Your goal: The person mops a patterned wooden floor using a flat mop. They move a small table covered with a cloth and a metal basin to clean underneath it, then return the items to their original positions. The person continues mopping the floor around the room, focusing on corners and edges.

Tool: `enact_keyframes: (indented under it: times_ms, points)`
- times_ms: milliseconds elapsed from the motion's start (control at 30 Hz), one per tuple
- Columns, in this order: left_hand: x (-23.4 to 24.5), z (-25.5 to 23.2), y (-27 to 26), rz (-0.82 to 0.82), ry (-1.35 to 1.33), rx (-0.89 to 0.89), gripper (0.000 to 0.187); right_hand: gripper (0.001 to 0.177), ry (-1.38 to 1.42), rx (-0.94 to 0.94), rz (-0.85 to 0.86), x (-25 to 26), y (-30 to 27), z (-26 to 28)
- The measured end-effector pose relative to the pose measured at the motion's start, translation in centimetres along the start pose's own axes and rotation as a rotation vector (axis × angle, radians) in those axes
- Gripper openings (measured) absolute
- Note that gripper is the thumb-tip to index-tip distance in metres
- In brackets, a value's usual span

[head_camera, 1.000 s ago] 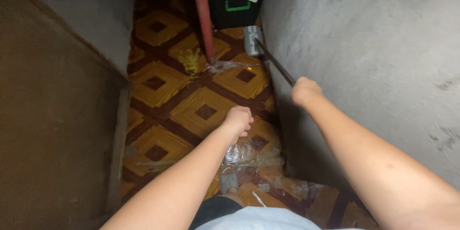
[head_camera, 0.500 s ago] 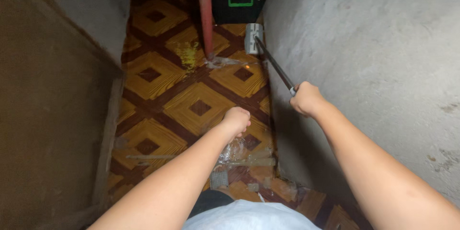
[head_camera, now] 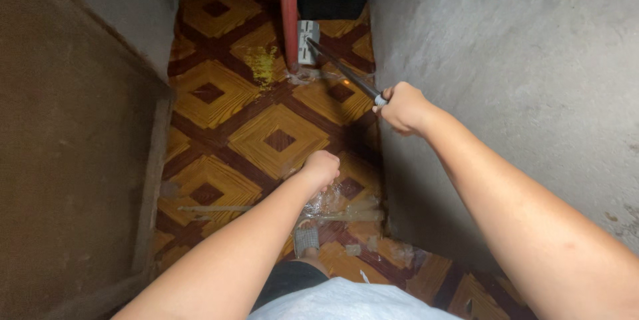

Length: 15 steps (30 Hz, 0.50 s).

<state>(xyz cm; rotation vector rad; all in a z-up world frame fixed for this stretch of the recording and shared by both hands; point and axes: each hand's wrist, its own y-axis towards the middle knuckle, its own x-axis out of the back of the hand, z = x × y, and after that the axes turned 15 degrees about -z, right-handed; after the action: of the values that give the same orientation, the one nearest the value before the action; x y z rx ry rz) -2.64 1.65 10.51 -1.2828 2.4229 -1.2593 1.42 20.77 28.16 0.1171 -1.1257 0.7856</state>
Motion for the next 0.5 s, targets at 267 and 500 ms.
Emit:
enact_keyframes:
  times_ms: [267, 500]
  points:
    - [-4.6, 0.4, 0.2, 0.055, 0.123, -0.035, 0.021, 0.034, -0.259, 0.039, -0.146, 0.5, -5.2, -7.3]
    - [-11.0, -0.2, -7.5, -0.040, 0.383, -0.427, 0.045, 0.040, -0.237, -0.048, -0.127, 3.6, -14.5, -12.8]
